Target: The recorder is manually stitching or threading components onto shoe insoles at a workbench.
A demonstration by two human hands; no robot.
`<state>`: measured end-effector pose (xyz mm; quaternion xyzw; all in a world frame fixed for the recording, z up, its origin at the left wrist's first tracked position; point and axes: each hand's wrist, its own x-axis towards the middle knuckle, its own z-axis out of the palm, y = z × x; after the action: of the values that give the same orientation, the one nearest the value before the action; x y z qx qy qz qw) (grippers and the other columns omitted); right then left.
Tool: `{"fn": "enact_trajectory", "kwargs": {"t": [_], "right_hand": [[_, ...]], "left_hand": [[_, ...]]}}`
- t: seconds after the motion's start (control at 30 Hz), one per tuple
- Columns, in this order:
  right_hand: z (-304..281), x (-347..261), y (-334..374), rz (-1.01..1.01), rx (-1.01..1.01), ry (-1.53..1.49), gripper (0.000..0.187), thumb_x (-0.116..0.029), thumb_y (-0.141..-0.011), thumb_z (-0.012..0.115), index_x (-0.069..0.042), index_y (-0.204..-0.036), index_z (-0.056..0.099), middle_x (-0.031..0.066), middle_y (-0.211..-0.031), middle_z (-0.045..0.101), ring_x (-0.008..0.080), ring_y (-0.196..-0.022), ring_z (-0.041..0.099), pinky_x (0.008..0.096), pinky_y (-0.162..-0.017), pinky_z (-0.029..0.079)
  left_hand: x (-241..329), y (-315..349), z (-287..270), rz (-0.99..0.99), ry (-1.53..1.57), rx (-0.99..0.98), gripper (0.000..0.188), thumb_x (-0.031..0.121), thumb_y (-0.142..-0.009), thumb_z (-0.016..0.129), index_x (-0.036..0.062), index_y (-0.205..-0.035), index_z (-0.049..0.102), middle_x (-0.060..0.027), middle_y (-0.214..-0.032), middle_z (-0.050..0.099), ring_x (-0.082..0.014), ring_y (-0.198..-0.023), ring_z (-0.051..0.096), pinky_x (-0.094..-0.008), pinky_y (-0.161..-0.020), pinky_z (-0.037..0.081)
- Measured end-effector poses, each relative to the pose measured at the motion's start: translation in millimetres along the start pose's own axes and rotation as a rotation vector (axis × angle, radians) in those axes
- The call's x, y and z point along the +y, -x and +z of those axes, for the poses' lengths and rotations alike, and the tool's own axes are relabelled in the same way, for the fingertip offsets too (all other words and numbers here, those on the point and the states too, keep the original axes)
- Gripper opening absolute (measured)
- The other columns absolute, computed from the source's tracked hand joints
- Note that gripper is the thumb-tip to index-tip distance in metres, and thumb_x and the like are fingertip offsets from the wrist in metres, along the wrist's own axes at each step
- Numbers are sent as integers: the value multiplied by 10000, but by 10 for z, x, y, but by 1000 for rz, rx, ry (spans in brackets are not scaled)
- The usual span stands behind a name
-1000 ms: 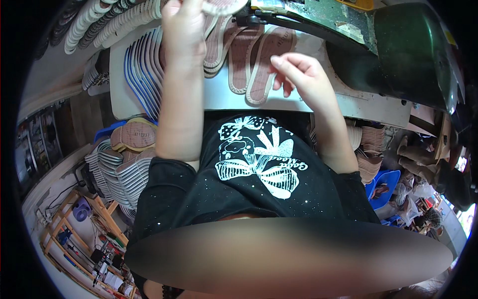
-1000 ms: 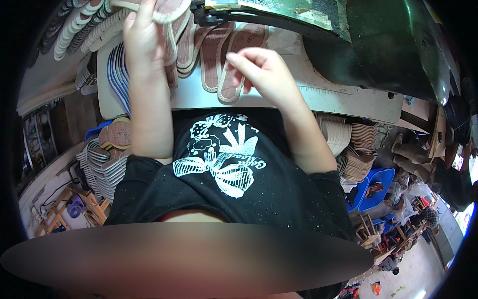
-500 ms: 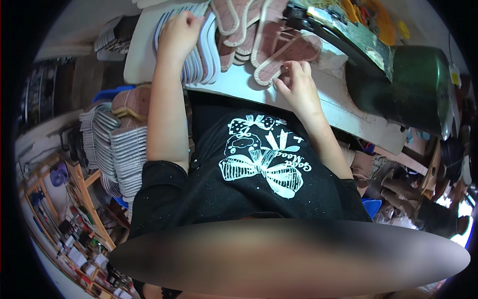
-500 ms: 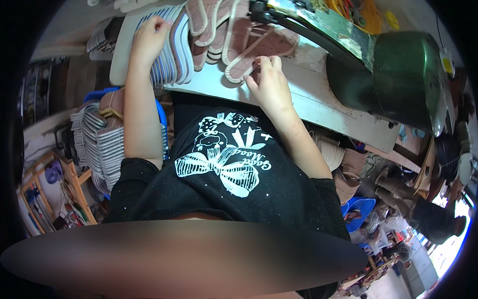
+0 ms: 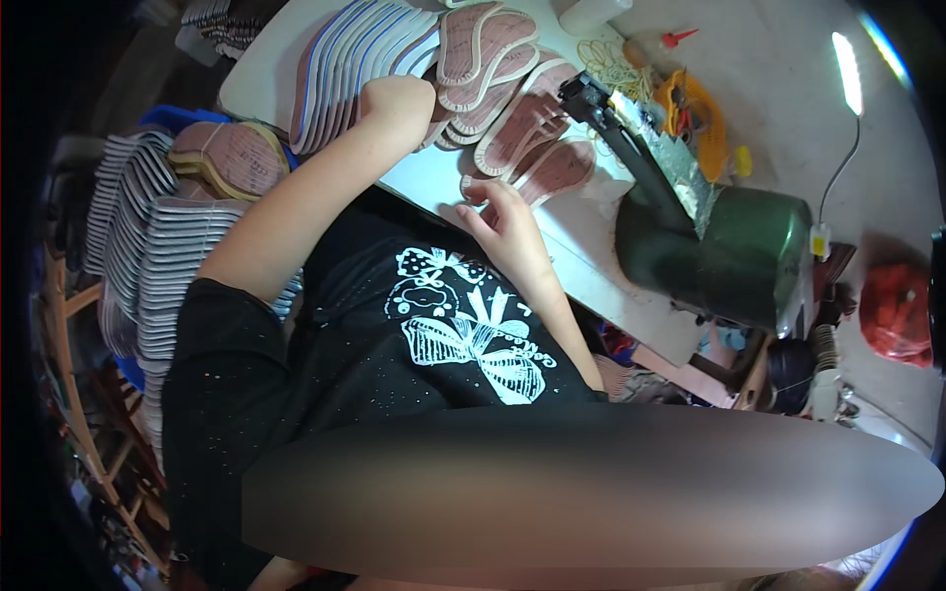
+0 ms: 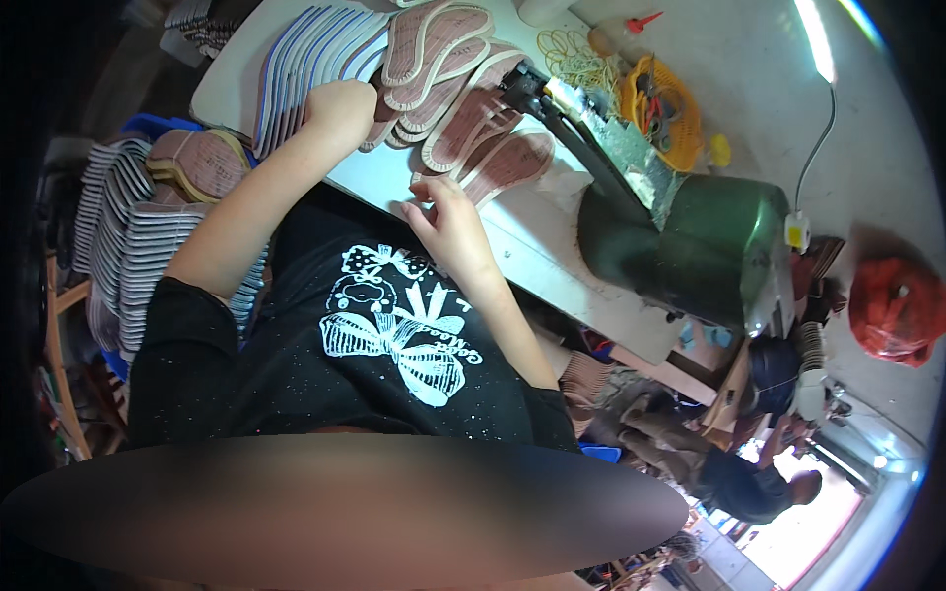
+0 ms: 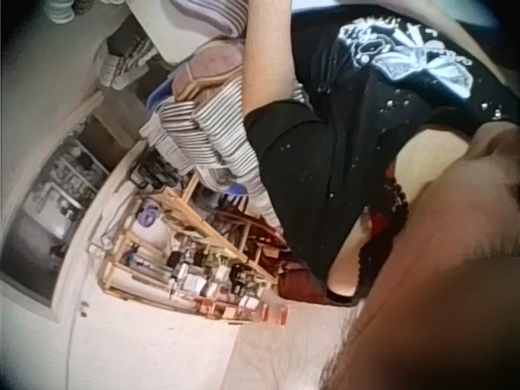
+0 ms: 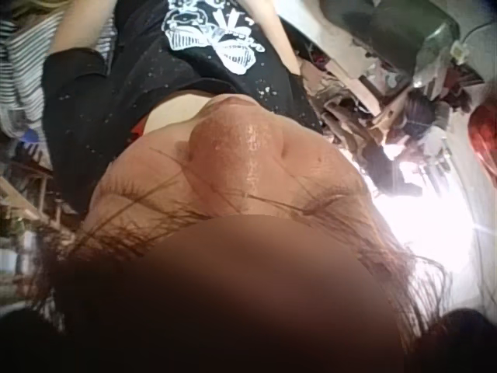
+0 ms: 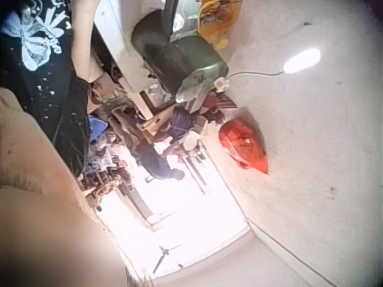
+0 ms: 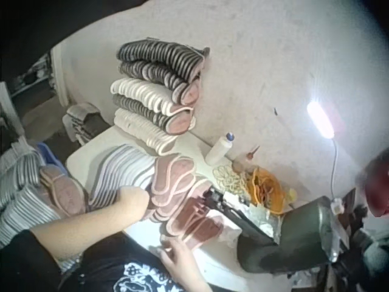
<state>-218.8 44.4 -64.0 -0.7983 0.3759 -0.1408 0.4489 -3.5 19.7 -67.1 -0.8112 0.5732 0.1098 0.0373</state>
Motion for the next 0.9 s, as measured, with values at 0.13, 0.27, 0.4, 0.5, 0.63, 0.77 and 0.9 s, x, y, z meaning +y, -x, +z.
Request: {"fn": "enact_trajectory", "kwargs": {"t": [0.13, 0.27, 0.4, 0.5, 0.63, 0.77, 0.9], "right_hand": [[-33, -41, -9, -18, -20, 28, 256, -144, -826, 638, 35, -1002, 586, 128, -920, 593, 172, -647, 561, 289, -623, 475], [-73, 29, -25, 34, -91, -92, 233, -157, -851, 633, 32, -984, 601, 107, -949, 610, 144, -697, 574, 274, -659, 477], [-88, -43, -161, 13, -135, -776, 498, -417, -941, 463, 36, -1133, 542, 124, -1088, 600, 175, -927, 591, 306, -830, 464], [-135, -203, -274, 97, -277, -1197, 652, -532, -952, 332, 33, -1255, 455, 139, -1126, 590, 210, -1037, 572, 341, -913, 448], [-227, -360, -274, 261, -313, -1156, 331, -236, -942, 510, 25, -1144, 540, 82, -1010, 628, 129, -904, 598, 258, -785, 480], [-371, -387, -180, 269, -211, -974, 146, -40, -856, 573, 22, -984, 603, 40, -885, 646, 76, -792, 593, 201, -704, 463], [-717, -378, -36, 51, 230, -919, 135, -24, -863, 553, 33, -977, 598, 63, -910, 644, 94, -801, 597, 215, -698, 471]], "left_hand": [[-158, 63, -179, 37, 63, 15, 168, 150, -734, 595, 25, -794, 690, -167, -791, 665, -294, -746, 670, -399, -622, 528], [-382, 218, -484, 47, 368, 77, 191, 165, -738, 579, -12, -679, 617, -167, -567, 568, -279, -573, 621, -384, -544, 478], [-152, 709, -733, 219, 667, 131, 245, 187, -743, 587, -19, -619, 542, -147, -513, 511, -266, -486, 549, -372, -485, 417], [167, 1030, -652, 399, 573, 76, 196, 178, -719, 574, 16, -611, 593, -177, -583, 569, -338, -567, 596, -438, -547, 465], [466, 1299, -444, 646, 349, 132, 163, 195, -726, 591, 75, -616, 606, -100, -586, 592, -269, -541, 606, -410, -537, 479], [593, 1309, -434, 781, 279, 158, 136, 184, -725, 608, 77, -641, 590, -75, -659, 600, -214, -639, 601, -356, -623, 478], [539, 1114, -497, 1034, 749, 665, 174, 148, -714, 666, 85, -861, 598, -69, -873, 548, -231, -898, 518, -381, -849, 385]]}}
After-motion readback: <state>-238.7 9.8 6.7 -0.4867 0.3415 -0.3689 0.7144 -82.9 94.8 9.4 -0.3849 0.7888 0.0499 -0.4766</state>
